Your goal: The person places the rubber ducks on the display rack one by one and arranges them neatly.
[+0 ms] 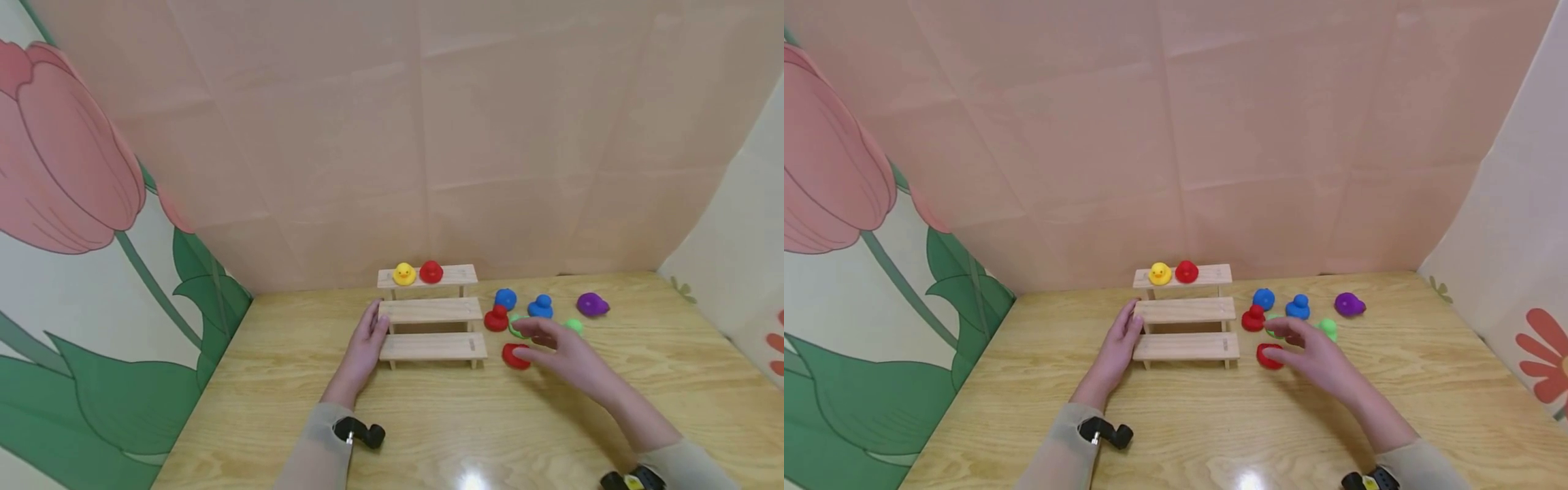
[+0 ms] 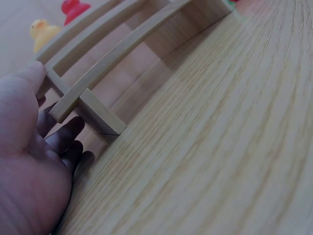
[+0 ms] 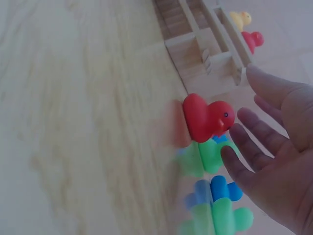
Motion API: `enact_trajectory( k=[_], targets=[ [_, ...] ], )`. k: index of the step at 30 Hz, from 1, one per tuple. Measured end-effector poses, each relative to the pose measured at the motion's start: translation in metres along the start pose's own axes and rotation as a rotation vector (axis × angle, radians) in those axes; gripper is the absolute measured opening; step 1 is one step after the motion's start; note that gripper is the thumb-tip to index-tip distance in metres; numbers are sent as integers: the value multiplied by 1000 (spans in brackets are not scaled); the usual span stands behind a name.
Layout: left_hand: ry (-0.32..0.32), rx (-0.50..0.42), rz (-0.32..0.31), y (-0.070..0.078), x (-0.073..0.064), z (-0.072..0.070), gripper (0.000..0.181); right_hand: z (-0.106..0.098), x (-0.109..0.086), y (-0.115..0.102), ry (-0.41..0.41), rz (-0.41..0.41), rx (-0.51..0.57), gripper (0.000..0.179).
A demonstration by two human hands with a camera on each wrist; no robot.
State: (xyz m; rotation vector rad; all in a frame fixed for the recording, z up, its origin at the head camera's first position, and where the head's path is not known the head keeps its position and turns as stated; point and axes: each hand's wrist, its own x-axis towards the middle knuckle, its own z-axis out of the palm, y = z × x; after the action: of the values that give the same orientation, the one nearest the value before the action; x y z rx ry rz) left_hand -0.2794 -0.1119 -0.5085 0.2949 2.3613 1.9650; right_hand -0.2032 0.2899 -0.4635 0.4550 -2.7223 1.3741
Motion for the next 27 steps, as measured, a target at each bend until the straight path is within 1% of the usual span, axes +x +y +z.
enact_trajectory(
  k=[7,12,15,20,23,27],
  targets=[
    [-3,-8,17,-2,2,-1,70,3,1,8,-47,7,42,54],
    [-5,-16,20,-4,3,-1,71,4,0,13,-71,37,94,56],
    [-6,-25,23,-4,3,-1,71,5,-1,15,-75,43,75,57],
    [-10,-21,28,-4,3,-1,69,5,-1,20,-63,55,-18,57],
    [-11,-18,30,-3,3,-1,69,5,-2,23,-77,74,-26,58],
    [-7,-16,25,-2,2,-1,70,5,-2,26,-111,80,-10,59]
  ],
)
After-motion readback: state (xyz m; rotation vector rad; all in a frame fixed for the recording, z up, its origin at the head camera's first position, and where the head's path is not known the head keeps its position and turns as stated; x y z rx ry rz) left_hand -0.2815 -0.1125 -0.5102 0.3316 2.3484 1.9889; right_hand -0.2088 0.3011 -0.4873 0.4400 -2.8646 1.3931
